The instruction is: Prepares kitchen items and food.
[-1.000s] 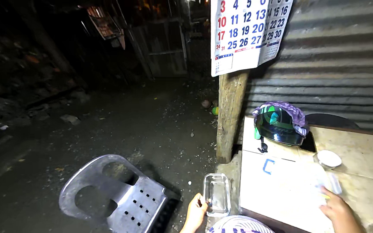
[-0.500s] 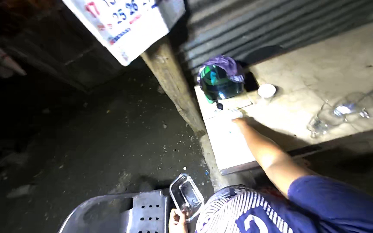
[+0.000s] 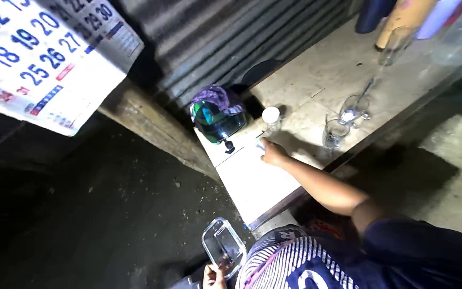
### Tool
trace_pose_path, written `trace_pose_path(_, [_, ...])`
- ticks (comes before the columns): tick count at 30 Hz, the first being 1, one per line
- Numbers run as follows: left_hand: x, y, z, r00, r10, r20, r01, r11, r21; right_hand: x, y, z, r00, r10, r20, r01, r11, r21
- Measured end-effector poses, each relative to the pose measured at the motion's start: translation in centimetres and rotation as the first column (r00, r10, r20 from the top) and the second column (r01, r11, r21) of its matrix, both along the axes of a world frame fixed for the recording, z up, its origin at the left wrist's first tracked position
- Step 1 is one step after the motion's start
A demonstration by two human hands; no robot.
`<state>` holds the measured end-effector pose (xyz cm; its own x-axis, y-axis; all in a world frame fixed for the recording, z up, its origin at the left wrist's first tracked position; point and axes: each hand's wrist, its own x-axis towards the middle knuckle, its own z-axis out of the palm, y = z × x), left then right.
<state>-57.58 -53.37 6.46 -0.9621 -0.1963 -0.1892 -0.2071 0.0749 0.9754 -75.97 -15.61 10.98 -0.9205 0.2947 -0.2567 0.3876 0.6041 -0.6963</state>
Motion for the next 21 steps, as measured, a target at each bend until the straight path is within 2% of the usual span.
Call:
trace_pose_path(2, [-1.1,1.6,0.0,1.000,-0.027,0.007,0.027,1.000,-0.004,1.7,1.6,1.5,0.990,0.135,0.047,-0.142,0.967,0.212])
trace_pose_path(4, [-2.5,3.5,0.2,0.997,-0.083,0.003,0.083,0.996,-0.038,2.4,2.6,0.4,0.969,0.221,0.107,-0.243,0.924,0.294])
trace_pose_path(7, [-4.7,6.8,-0.1,0.988,-0.145,-0.050,0.143,0.989,-0.048,2.4,4.1,-0.4,0.922,0.354,0.157,-0.386,0.870,0.306])
trace_pose_path(9, [-5.8,9.4,0.0,0.982,-0.174,-0.070,0.171,0.984,-0.047,2.2,5.9,2.2,0.903,0.412,0.124,-0.430,0.863,0.263])
trace_pose_path(11, [-6.6,12.2,0.4,0.981,-0.185,-0.067,0.185,0.983,-0.006,2.1,9.3,6.7,0.907,0.421,0.036,-0.420,0.889,0.181])
trace_pose_path(13, [-6.8,15.3,0.3,0.986,-0.166,-0.029,0.167,0.985,0.034,1.5,14.6,10.9,0.934,0.342,-0.105,-0.339,0.940,0.051])
trace_pose_path(15, [-6.7,18.6,0.0,0.993,-0.119,0.017,0.118,0.992,0.037,-0.8,21.2,12.3,0.941,0.164,-0.297,-0.200,0.976,-0.092])
trace_pose_path(17, [-6.1,21.7,0.2,0.996,-0.057,0.068,0.055,0.998,0.033,-4.3,27.6,10.9,0.910,-0.091,-0.405,-0.029,0.959,-0.281])
trace_pose_path(18, [-5.7,23.2,0.2,0.996,-0.030,0.083,0.027,0.999,0.036,-6.1,30.4,9.5,0.896,-0.222,-0.384,0.069,0.925,-0.373])
trace_pose_path(20, [-4.7,25.6,0.3,0.996,0.000,0.090,-0.005,0.999,0.051,-9.3,34.5,5.5,0.875,-0.417,-0.245,0.264,0.836,-0.481])
trace_pose_path(21, [-4.1,26.7,0.3,0.996,0.009,0.090,-0.015,0.998,0.064,-10.5,35.6,3.2,0.867,-0.469,-0.168,0.342,0.805,-0.485])
